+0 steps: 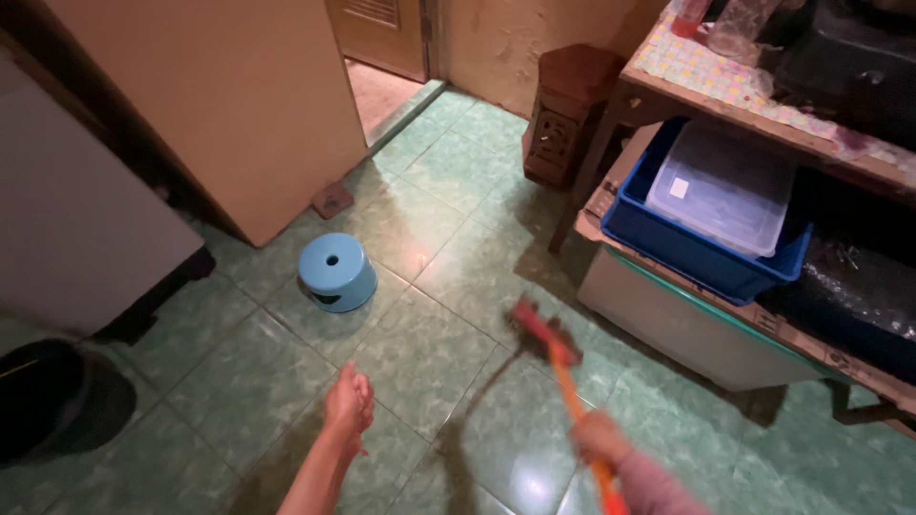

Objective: The person sweeps a tiled floor using a broom, moving dust and debris across multiple rooms including an entryway with a shoe rack and a kitchen area, occasionally moving a blue stool aside to sweep underneath.

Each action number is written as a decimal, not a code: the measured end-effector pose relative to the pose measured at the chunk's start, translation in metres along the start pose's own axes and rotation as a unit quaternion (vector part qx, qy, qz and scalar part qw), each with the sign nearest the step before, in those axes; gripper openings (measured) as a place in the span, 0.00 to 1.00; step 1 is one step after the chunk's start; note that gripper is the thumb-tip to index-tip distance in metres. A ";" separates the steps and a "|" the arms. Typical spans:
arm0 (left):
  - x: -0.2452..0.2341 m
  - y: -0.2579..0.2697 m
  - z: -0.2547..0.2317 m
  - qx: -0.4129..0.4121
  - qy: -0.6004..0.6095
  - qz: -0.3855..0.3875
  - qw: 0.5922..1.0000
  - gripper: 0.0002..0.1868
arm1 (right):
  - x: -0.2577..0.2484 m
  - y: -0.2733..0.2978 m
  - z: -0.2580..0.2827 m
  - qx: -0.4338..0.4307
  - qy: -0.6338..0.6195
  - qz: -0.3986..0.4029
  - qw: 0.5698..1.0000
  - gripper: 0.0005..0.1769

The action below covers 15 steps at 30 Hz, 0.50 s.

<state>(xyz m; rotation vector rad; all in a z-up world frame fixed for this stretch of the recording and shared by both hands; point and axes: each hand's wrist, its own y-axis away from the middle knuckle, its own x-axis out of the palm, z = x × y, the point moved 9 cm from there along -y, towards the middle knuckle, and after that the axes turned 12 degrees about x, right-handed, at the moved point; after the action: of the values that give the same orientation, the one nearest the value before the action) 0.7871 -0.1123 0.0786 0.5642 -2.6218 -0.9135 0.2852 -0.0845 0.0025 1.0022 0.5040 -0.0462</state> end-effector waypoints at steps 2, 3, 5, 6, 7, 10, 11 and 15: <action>-0.007 -0.014 0.003 0.041 0.005 0.019 0.999 0.25 | 0.071 0.028 -0.011 0.020 0.080 0.093 0.992 0.12; -0.011 -0.021 0.007 0.043 -0.003 0.017 0.999 0.21 | 0.085 0.048 -0.013 0.031 0.119 0.138 0.983 0.12; -0.015 -0.035 0.012 0.046 -0.010 0.012 0.999 0.17 | 0.089 0.090 0.003 0.077 0.015 0.318 0.945 0.11; -0.011 -0.041 0.011 0.051 0.011 0.017 0.998 0.14 | 0.066 0.102 0.020 0.068 -0.013 0.324 0.943 0.09; -0.008 -0.045 0.008 0.056 0.031 0.022 0.998 0.13 | 0.041 0.115 0.035 0.060 -0.041 0.331 0.941 0.09; 0.005 -0.048 -0.007 0.064 0.032 0.023 0.997 0.12 | -0.022 0.198 0.107 -0.259 -0.139 0.473 0.831 0.29; 0.011 -0.048 -0.013 0.066 0.033 0.020 0.997 0.12 | -0.026 0.201 0.124 -0.260 -0.137 0.476 0.829 0.29; 0.049 -0.060 -0.041 0.102 0.011 0.047 0.994 0.18 | -0.051 0.139 0.145 0.057 -0.055 0.323 0.943 0.06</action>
<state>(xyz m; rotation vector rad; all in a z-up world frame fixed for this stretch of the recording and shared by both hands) 0.7764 -0.1990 0.0787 0.4924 -2.7134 -0.6123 0.3321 -0.1360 0.1981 1.2324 0.0508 0.4582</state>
